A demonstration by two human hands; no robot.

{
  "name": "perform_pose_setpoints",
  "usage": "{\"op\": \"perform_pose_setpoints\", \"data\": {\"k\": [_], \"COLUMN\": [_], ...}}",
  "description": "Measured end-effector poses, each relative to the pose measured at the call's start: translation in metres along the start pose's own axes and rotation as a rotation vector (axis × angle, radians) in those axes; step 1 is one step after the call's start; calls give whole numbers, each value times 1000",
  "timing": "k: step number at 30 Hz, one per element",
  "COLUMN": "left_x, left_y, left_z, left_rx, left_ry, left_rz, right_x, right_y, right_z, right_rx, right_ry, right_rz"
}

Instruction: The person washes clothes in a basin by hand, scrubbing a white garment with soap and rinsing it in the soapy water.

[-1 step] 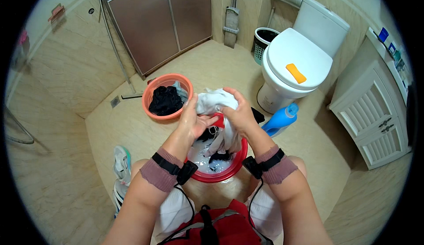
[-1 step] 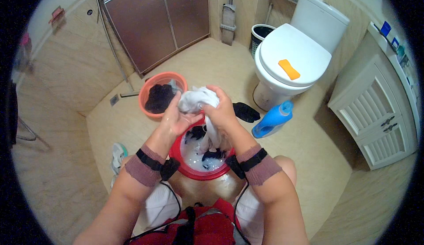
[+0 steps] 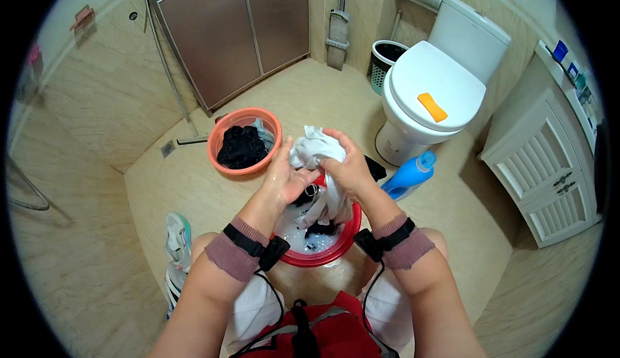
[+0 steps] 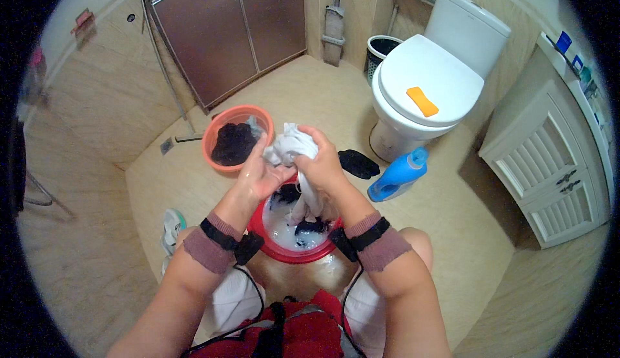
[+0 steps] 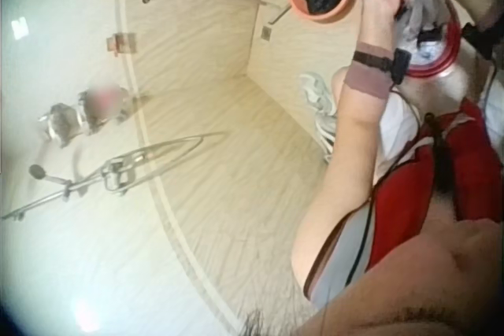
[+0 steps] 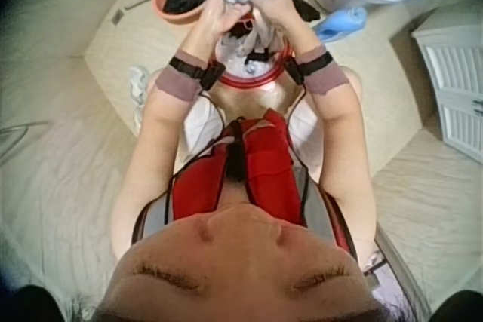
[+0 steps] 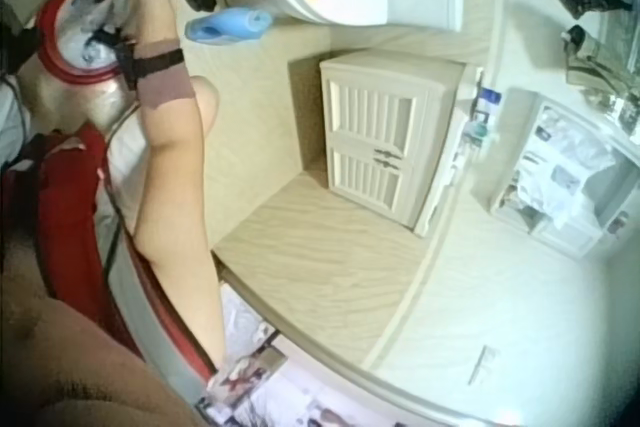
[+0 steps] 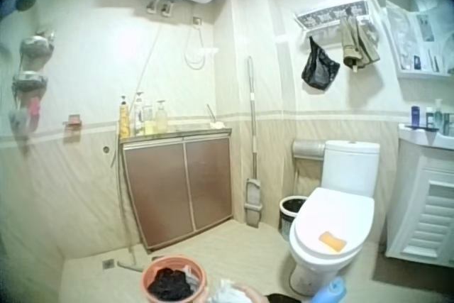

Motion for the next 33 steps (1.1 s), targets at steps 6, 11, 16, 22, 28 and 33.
{"op": "perform_pose_setpoints", "data": {"k": [6, 11, 16, 22, 28, 33], "left_x": [3, 19, -5, -28, 10, -23], "left_y": [6, 15, 31, 23, 81, 17], "left_z": [-16, -25, -22, -12, -54, -5], "left_rx": [-112, -181, -198, 133, -372, 86], "left_ry": [-128, -80, 1, -122, 63, -100], "left_rz": [-43, 15, -34, -44, 22, -92], "right_x": [-36, -63, -63, -32, -59, -25], "right_y": [-33, -53, -61, -1, -63, -8], "right_z": [37, 71, 71, 14, 66, 14], "right_rx": [-116, -123, 37, 379, 185, 395], "right_ry": [388, 408, 558, 236, 542, 242], "right_rz": [612, 776, 947, 890, 758, 782]}}
Point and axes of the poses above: each hand's wrist, its own z-axis away from the middle knuckle, its own y-axis out of the back of the hand, x = y × z, the point moved 8 cm from there along -z, towards the middle knuckle, and after that the axes turned 8 degrees about z, right-handed, at the moved point
